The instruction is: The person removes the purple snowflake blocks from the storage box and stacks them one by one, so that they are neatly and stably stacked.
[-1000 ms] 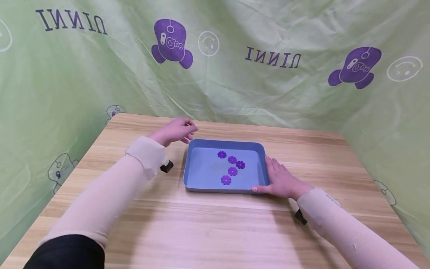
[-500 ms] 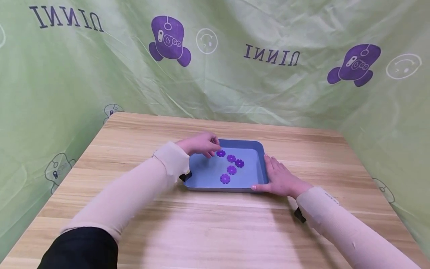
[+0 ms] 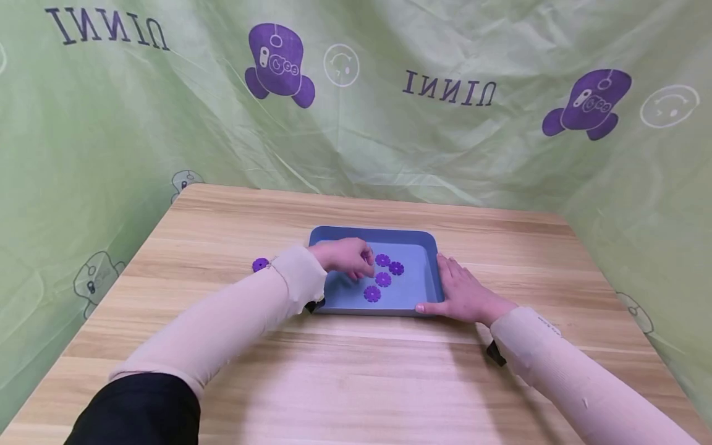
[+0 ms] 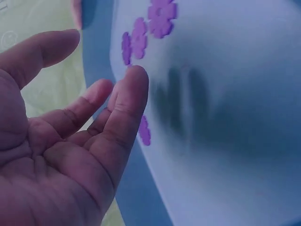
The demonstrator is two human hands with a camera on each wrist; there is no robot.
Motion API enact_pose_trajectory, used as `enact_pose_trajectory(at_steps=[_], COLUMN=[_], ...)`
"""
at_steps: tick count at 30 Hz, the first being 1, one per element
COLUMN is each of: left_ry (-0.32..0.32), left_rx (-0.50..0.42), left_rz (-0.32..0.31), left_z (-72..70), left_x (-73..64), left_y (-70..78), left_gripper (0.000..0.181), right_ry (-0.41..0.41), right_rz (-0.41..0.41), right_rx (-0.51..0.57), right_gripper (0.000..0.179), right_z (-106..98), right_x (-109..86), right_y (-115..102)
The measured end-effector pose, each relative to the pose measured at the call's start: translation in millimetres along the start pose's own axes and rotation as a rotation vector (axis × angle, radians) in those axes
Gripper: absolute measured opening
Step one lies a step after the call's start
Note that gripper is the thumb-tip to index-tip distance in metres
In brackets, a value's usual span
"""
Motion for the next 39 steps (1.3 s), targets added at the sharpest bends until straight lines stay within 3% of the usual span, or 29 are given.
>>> enact_pose_trajectory(at_steps=[5, 12, 16, 27, 32, 39], left_ry=[0.011, -0.009, -0.024, 0.004, -0.018, -0.052], left_rx=[0.089, 0.426, 0.544, 0.599, 0.618, 0.601], left_rz=[0.002, 0.018, 0.020, -0.029, -0.013, 0.016], left_z=[2.4, 15.3, 25.2, 35.9, 38.0, 39.9], left_x=[0.3, 7.7, 10.4, 9.5, 9.0, 7.9], left_y=[-1.6, 12.2, 19.2, 22.2, 23.8, 24.9], left_gripper=[0.018, 0.033, 0.029, 0.018, 0.011, 0.019], right_ry=[0.004, 0.006, 0.007, 0.011, 0.004, -0.001], right_rz=[-0.008, -0.002, 0.001, -0.008, 0.001, 0.011], right_rx=[-0.001, -0.002, 0.010, 0.009, 0.016, 0.015], right_gripper=[0.128, 0.128, 0.129, 0.128, 0.128, 0.128], right_z=[-2.4, -2.8, -2.2, -0.8, -0.8, 0.5], right_x=[1.7, 1.6, 1.4, -0.1, -0.5, -1.1], right_y=[-2.2, 0.2, 0.8, 0.4, 1.4, 3.8])
Point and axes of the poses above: each hand's wrist, its own x-axis towards the middle knuckle, its own z-axis out of the palm, y = z × x, the point moved 8 cm from there along x, towards the middle knuckle, and after that the axes turned 2 degrees about y, right-handed, at the moved point
